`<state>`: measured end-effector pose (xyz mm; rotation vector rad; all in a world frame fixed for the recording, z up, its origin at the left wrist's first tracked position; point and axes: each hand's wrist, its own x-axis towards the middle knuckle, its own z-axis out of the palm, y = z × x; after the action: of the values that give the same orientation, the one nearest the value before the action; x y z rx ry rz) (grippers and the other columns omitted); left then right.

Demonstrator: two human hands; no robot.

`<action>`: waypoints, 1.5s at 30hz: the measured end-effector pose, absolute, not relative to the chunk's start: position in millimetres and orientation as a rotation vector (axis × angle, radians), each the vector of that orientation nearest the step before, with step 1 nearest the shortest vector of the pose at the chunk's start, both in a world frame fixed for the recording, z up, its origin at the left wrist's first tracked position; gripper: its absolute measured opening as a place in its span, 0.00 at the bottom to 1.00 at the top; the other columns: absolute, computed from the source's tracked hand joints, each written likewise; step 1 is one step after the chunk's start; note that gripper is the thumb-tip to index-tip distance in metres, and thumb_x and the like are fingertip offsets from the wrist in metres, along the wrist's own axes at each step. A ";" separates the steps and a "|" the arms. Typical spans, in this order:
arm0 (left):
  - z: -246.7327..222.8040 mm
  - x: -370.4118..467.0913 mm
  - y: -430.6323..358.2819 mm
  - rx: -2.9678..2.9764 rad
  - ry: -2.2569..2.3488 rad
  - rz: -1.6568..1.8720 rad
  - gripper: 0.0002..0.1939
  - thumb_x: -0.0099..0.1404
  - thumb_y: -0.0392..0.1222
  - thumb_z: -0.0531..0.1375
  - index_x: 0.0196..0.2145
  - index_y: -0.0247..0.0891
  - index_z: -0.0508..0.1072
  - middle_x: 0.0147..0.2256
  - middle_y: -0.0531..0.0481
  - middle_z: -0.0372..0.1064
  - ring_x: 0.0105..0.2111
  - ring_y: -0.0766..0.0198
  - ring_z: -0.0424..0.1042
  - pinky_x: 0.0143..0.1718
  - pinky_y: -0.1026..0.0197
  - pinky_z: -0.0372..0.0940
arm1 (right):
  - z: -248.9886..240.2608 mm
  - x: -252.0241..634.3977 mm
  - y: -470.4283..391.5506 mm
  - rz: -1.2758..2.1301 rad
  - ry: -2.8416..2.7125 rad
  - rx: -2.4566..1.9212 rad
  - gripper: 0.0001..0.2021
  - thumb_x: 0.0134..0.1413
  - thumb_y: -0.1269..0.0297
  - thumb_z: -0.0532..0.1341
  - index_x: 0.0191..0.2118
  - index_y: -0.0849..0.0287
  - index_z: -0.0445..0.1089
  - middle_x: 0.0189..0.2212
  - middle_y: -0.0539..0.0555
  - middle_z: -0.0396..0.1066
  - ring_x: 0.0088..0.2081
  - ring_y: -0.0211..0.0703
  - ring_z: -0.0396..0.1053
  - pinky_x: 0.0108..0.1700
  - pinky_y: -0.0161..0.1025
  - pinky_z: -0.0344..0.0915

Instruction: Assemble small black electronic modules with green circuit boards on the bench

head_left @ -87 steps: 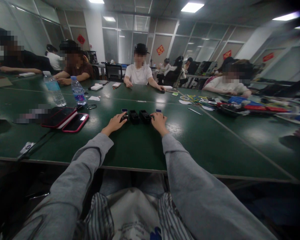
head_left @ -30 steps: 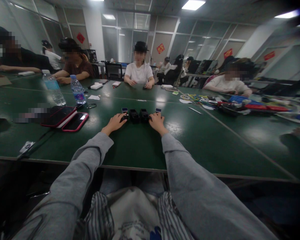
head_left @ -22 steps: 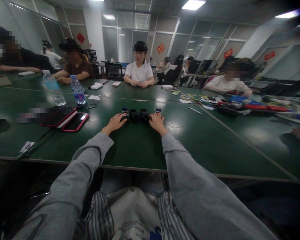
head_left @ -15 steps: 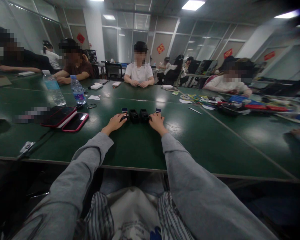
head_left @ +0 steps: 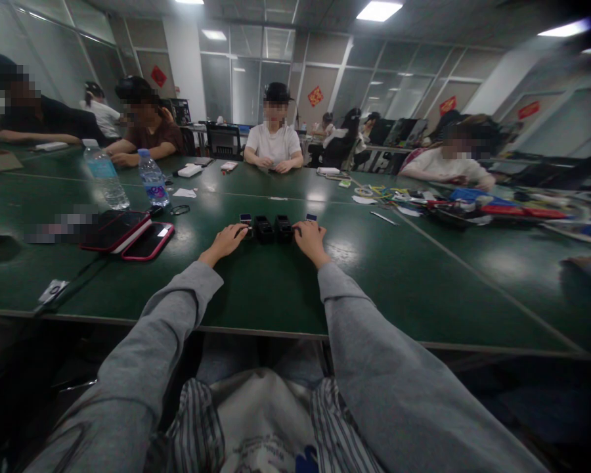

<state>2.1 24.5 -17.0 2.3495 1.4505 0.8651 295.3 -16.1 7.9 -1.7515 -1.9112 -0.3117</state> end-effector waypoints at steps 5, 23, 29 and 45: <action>-16.9 1.3 30.2 2.264 1.422 0.942 0.24 0.71 0.58 0.42 0.48 0.44 0.70 0.47 0.47 0.71 0.49 0.57 0.69 0.53 0.51 0.62 | 14.1 301.5 -14.5 -0.417 -1.670 -1.721 0.15 0.63 0.66 0.49 0.49 0.55 0.67 0.47 0.60 0.66 0.53 0.55 0.56 0.52 0.53 0.51; -20.5 1.3 32.3 2.278 1.404 1.013 0.23 0.70 0.56 0.45 0.49 0.43 0.71 0.50 0.46 0.69 0.52 0.58 0.67 0.56 0.54 0.60 | 1.2 305.5 -4.7 -0.253 -1.757 -1.726 0.17 0.55 0.69 0.54 0.51 0.60 0.67 0.49 0.62 0.63 0.51 0.56 0.59 0.48 0.48 0.62; -16.2 2.5 28.3 2.264 1.431 0.976 0.23 0.70 0.56 0.45 0.50 0.43 0.71 0.50 0.46 0.69 0.52 0.58 0.67 0.56 0.53 0.61 | 11.1 290.9 -11.9 -0.324 -1.746 -1.638 0.17 0.61 0.67 0.50 0.52 0.60 0.66 0.52 0.63 0.63 0.54 0.55 0.56 0.51 0.48 0.58; -14.9 3.2 26.6 2.274 1.419 0.996 0.23 0.70 0.55 0.45 0.50 0.42 0.71 0.51 0.46 0.69 0.52 0.58 0.67 0.56 0.53 0.60 | 6.4 295.4 -15.0 -0.276 -1.784 -1.689 0.15 0.63 0.66 0.50 0.51 0.58 0.66 0.52 0.60 0.65 0.55 0.53 0.57 0.51 0.48 0.56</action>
<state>3.2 26.6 -14.9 2.2742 1.4194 0.9963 295.4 -15.0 6.4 -1.6889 -1.7841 -0.2756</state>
